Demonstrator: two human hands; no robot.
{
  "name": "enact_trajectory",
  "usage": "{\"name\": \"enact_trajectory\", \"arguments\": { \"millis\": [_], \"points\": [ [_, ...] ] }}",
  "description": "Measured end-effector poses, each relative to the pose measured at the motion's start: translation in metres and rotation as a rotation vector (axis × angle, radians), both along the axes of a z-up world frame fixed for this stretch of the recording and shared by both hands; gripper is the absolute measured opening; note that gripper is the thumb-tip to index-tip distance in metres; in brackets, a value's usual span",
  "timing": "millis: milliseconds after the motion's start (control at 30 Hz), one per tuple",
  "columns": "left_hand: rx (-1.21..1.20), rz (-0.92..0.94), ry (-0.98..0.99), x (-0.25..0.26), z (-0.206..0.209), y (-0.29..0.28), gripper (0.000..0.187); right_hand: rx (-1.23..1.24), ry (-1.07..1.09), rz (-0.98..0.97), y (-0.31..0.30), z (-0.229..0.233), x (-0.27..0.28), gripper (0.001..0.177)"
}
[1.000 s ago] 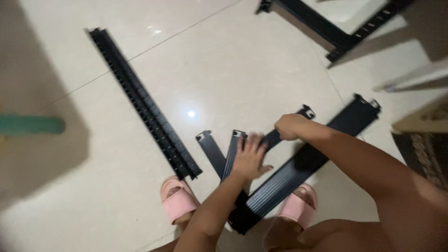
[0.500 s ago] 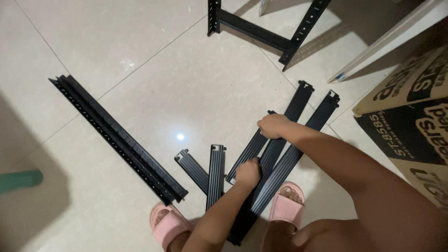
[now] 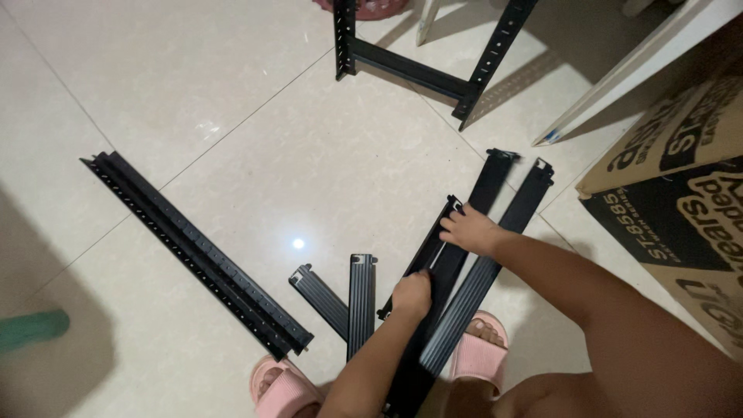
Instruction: The person assembles a black metal furniture frame on the floor by connecting vertical and horizontal bars with corner brackets. They then place a brown cardboard sheet onto the frame as a shelf.
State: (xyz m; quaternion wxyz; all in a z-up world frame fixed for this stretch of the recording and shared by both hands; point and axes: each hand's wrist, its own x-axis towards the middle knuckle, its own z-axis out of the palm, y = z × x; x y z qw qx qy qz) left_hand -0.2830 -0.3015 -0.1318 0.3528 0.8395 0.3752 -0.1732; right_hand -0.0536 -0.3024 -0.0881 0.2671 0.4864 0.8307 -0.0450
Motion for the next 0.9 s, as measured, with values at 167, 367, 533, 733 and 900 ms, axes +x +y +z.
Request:
{"name": "enact_trajectory", "arguments": {
  "millis": [167,367,533,733,900],
  "points": [
    [-0.157,0.098,-0.055,0.002,-0.017,0.023,0.033,-0.121,0.057,-0.157,0.013,0.013,0.007,0.020],
    [-0.189,0.446,-0.435,0.026,0.042,0.118,0.059,0.401,0.339,-0.228,0.084,0.069,-0.011,0.023],
    [0.294,0.369,-0.356,-0.006,0.134,0.215,0.034,0.911,0.399,-0.154,0.152,0.106,-0.036,0.043],
    [0.307,0.183,-0.202,-0.049,0.177,0.267,0.038,0.606,0.397,-0.379,0.212,0.108,-0.057,0.027],
    [-0.083,0.354,-0.379,0.001,0.191,0.325,0.035,0.761,0.704,-0.312,0.250,0.099,-0.079,0.044]
  ]
}}
